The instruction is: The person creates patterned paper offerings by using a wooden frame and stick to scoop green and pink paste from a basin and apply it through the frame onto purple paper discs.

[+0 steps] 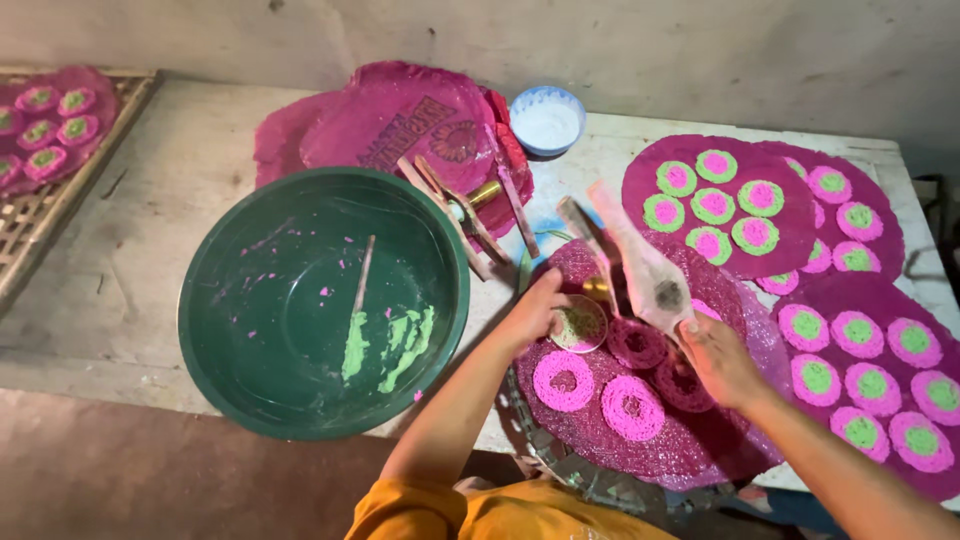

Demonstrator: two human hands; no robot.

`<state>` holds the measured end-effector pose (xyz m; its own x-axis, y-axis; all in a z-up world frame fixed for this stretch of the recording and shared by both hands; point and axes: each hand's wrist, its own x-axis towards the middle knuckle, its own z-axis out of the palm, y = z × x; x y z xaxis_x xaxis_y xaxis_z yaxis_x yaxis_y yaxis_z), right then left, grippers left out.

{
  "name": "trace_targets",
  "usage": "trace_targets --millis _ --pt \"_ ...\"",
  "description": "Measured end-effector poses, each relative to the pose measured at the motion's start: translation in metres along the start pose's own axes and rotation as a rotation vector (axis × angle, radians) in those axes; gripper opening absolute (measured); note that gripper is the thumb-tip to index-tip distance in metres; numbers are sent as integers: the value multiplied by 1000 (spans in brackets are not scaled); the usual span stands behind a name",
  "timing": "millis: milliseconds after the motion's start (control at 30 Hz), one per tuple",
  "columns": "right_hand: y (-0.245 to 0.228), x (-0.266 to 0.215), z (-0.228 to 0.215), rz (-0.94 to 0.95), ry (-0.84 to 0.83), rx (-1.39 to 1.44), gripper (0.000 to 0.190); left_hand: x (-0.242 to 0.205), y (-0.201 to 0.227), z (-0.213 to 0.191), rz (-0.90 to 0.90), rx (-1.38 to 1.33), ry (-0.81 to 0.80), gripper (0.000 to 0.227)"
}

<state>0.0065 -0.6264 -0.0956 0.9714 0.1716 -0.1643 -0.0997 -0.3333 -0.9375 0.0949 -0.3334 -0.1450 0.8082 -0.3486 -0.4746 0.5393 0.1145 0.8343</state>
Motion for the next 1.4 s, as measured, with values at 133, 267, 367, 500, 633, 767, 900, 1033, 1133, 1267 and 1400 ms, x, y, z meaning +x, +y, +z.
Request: trace_targets --millis 133,267,367,500,633,767,900,1033,1133,1267,1400 --pt "25 -15 0 -77 61 306 61 -80 -13 -13 662 780 198 51" --pt "24 -49 22 -183 226 399 80 -123 0 -8 684 950 426 24" --pt "14 -73 47 -249 326 626 85 -130 10 -3 707 963 499 22" --pt "2 -91 60 -263 412 722 94 -122 14 6 621 962 501 26" --pt "-3 -104 53 -234 486 751 101 -120 12 12 636 1003 531 24" --pt "4 -110 47 -232 499 736 107 -118 13 19 655 1036 548 18" --pt "17 -119 49 -194 496 780 111 -116 12 20 647 1037 512 14" --pt "13 -124 50 -186 501 789 110 -105 14 14 715 879 410 7" --pt "6 -126 51 -160 547 762 112 -98 24 17 740 979 446 10" --pt "16 -129 50 -167 535 808 107 -101 30 18 706 1022 450 10" --pt "23 -133 51 -195 540 793 106 -115 25 10 769 1066 440 14"
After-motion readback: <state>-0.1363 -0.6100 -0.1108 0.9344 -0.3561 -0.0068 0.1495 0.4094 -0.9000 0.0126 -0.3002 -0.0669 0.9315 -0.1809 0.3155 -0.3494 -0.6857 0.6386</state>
